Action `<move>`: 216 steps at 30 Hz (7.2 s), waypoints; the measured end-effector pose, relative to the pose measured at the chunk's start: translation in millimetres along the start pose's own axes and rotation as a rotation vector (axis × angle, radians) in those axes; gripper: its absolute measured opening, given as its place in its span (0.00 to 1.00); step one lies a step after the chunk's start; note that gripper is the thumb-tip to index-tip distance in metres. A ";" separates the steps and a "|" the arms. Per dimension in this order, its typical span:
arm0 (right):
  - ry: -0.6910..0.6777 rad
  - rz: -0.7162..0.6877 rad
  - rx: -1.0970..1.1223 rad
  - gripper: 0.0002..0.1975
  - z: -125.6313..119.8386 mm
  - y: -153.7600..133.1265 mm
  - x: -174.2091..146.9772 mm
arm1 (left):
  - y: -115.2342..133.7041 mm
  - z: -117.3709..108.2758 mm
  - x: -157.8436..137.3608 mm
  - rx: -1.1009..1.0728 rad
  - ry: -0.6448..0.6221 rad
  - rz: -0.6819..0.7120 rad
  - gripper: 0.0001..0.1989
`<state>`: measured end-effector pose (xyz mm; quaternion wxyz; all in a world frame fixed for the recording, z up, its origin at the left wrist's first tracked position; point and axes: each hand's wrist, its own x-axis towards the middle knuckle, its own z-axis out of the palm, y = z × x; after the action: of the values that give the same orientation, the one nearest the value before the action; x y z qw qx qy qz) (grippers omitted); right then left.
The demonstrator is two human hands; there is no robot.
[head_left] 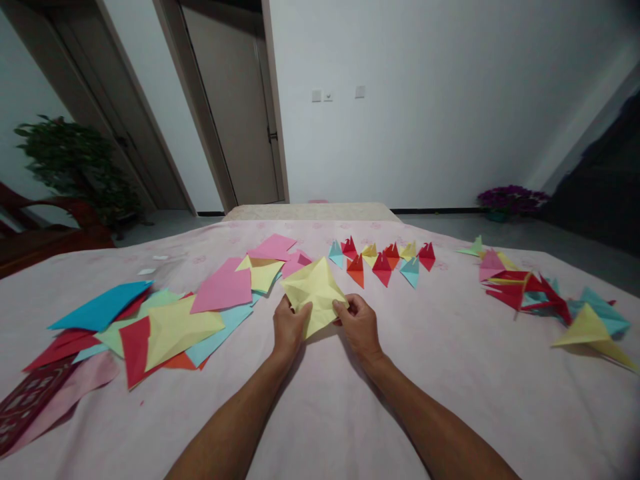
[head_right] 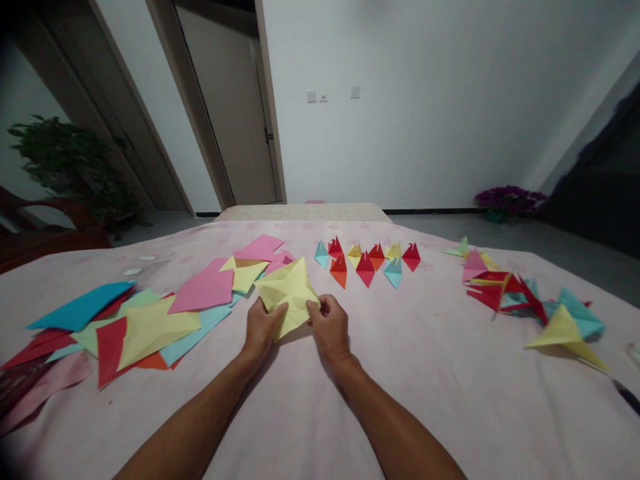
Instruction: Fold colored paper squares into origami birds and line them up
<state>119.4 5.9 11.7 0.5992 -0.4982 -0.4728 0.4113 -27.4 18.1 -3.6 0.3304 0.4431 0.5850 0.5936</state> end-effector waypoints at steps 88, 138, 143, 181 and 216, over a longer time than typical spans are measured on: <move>-0.016 -0.189 -0.197 0.07 -6.7 10.4 -3.2 | 17.3 13.6 -31.1 -0.317 -0.030 0.028 0.18; -0.188 -0.282 -0.311 0.08 -32.5 -16.0 28.5 | 40.6 -35.8 32.3 -0.260 -0.238 -0.104 0.27; -0.089 -0.104 -0.050 0.15 -30.4 -6.4 33.1 | 25.5 -15.7 13.0 -0.311 -0.207 -0.046 0.26; -0.022 -0.244 -0.301 0.08 -8.6 -13.1 -1.6 | 20.7 12.3 -31.2 -0.232 -0.144 0.043 0.11; -0.072 -0.204 -0.327 0.13 -21.6 -9.2 17.4 | 26.9 -5.8 -7.3 -0.211 -0.104 0.056 0.18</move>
<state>144.4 16.6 22.2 0.5317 -0.5234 -0.6026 0.2834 -26.4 6.5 22.4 0.3884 0.4520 0.4887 0.6372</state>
